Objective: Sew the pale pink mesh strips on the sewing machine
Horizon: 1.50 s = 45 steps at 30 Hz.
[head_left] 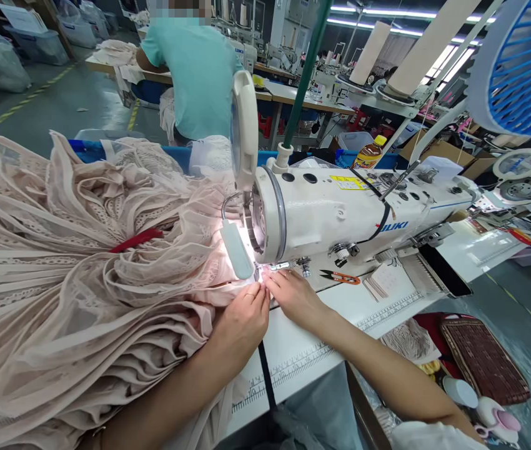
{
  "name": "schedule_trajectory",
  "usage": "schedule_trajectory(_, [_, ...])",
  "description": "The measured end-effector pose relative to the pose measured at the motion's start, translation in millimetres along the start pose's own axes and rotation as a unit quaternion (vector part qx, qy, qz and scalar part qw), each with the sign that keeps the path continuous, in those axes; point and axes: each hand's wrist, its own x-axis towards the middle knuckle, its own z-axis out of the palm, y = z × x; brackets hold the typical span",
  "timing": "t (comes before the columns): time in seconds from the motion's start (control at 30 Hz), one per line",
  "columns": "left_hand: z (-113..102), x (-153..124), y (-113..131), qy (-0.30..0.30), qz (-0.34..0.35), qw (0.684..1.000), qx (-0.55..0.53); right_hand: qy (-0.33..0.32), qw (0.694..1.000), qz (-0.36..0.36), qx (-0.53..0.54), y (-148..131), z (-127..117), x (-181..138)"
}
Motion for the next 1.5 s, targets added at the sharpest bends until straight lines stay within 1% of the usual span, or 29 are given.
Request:
schedule_trajectory(0.07, [6, 0, 3, 0.021, 0.007, 1.000, 0.015, -0.033, 0.999, 0.024, 0.020, 6, -1, 1])
schedule_trajectory(0.1, [8, -1, 4, 0.022, 0.009, 1.000, 0.016, -0.046, 0.998, 0.037, 0.030, 8, -2, 2])
schedule_trajectory(0.2, [12, -2, 5, -0.001, 0.012, 1.000, 0.013, -0.074, 0.993, 0.067, 0.057, 14, -5, 2])
schedule_trajectory(0.27, [11, -1, 4, -0.007, 0.012, 1.000, 0.012, -0.088, 0.990, 0.076, 0.081, 17, -5, 2])
schedule_trajectory(0.47, [3, 1, 1, 0.002, 0.012, 1.000, 0.028, -0.130, 0.974, 0.112, 0.148, 26, 3, -1])
schedule_trajectory(0.53, [4, 0, 1, 0.000, 0.012, 1.000, 0.024, -0.131, 0.971, 0.113, 0.163, 28, 5, -2])
schedule_trajectory(0.7, [8, -2, 3, -0.004, 0.010, 1.000, 0.010, -0.101, 0.976, 0.092, 0.171, 29, 7, -3])
schedule_trajectory(0.87, [11, -2, 1, -0.004, 0.015, 1.000, 0.019, -0.081, 0.979, 0.066, 0.177, 28, 6, -3])
schedule_trajectory(1.0, [11, -1, -1, 0.010, 0.006, 1.000, 0.013, -0.075, 0.980, 0.079, 0.165, 24, 4, 1])
schedule_trajectory(1.27, [11, 1, -1, 0.043, -0.005, 0.999, 0.005, -0.098, 0.980, 0.092, 0.146, 15, -9, 5])
schedule_trajectory(1.5, [23, -2, 1, 0.031, -0.021, 0.999, -0.006, -0.123, 0.973, 0.121, 0.150, 15, -7, 6])
